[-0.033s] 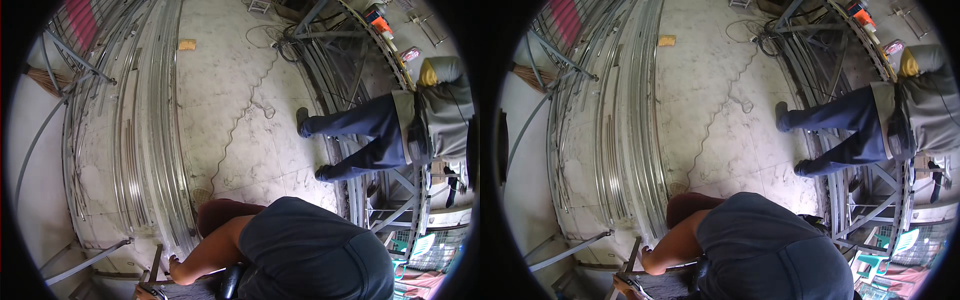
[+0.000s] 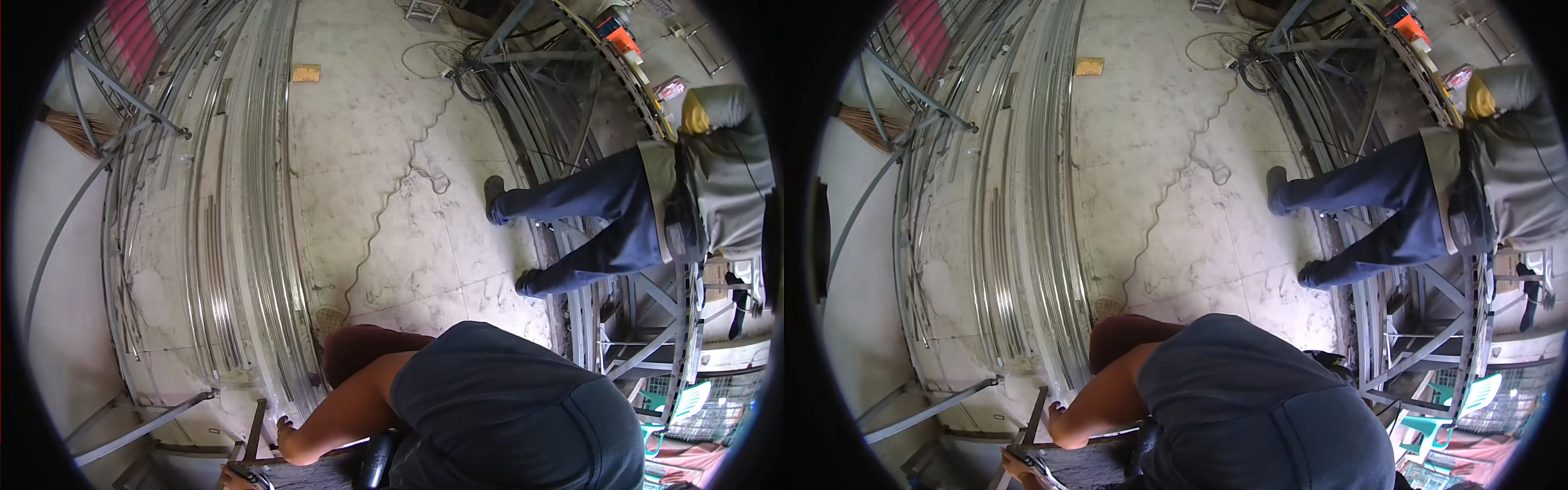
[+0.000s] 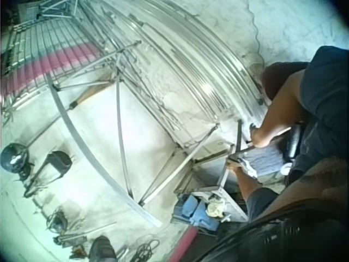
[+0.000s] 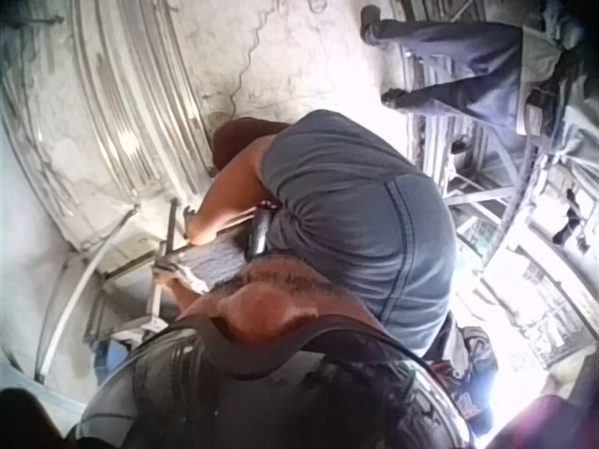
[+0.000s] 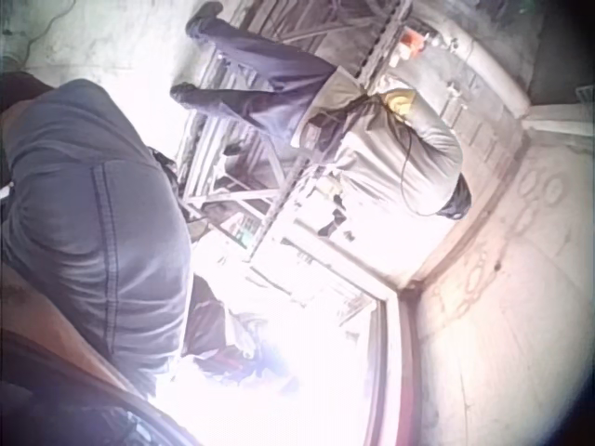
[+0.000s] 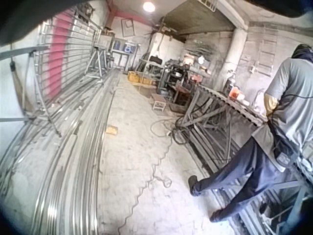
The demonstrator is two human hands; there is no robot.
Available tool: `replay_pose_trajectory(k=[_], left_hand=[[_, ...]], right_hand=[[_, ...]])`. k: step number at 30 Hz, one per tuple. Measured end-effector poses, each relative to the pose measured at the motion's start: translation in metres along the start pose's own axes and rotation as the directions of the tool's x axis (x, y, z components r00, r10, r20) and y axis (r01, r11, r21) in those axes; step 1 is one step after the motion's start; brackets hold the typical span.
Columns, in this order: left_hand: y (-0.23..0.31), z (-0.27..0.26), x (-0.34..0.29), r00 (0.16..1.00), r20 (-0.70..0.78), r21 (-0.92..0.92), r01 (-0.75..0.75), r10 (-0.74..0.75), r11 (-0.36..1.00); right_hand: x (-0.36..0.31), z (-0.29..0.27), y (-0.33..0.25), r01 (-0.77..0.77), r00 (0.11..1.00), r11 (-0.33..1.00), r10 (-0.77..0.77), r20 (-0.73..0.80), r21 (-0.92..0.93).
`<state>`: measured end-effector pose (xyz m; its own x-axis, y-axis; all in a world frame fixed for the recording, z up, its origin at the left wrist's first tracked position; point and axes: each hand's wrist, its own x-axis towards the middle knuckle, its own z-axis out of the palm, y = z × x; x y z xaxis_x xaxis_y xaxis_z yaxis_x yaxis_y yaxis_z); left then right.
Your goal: Measuring and cutting long metal rods using a measuring tape and an angle grinder.
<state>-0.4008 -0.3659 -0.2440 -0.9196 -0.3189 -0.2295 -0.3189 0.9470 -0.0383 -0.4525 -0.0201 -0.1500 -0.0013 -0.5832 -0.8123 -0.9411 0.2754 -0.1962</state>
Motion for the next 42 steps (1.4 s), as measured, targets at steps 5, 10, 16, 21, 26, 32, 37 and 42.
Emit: replay_pose_trajectory(k=[5, 10, 16, 21, 26, 32, 37, 42], left_hand=[[-0.009, -0.005, -0.02, 0.999, -0.051, 0.049, 0.006, -0.004, 0.999], [-0.014, 0.014, -0.04, 0.953, -0.001, -0.289, 0.289, -0.302, 0.913], [0.031, -0.024, -0.045, 0.954, 0.054, -0.367, 0.294, -0.295, 0.883], [0.054, -0.032, -0.048, 0.96, 0.047, -0.36, 0.275, -0.277, 0.892], [0.058, -0.038, -0.048, 0.945, -0.011, -0.367, 0.3, -0.326, 0.881], [0.062, -0.041, -0.049, 0.946, 0.026, -0.368, 0.309, -0.323, 0.877], [0.061, -0.043, -0.049, 0.937, 0.023, -0.355, 0.335, -0.35, 0.873], [0.063, -0.046, -0.052, 0.94, 0.035, -0.356, 0.328, -0.338, 0.875]], right_hand=[[-0.001, -0.004, -0.003, 0.056, 0.994, 0.998, -0.056, -0.095, -0.01], [0.003, 0.009, -0.006, 0.039, 0.983, 0.992, -0.017, -0.181, 0.119], [-0.029, 0.016, 0.003, 0.09, 0.964, 0.961, -0.018, -0.265, 0.26], [-0.03, 0.024, 0.001, 0.088, 0.951, 0.949, 0.01, -0.309, 0.302], [-0.032, 0.028, 0.001, 0.07, 0.941, 0.939, 0.05, -0.333, 0.337], [-0.029, 0.03, 0.003, 0.096, 0.946, 0.938, 0.018, -0.324, 0.332], [-0.036, 0.033, 0.005, 0.141, 0.931, 0.946, -0.027, -0.363, 0.292], [-0.035, 0.037, 0.002, 0.121, 0.93, 0.946, -0.002, -0.367, 0.301]])
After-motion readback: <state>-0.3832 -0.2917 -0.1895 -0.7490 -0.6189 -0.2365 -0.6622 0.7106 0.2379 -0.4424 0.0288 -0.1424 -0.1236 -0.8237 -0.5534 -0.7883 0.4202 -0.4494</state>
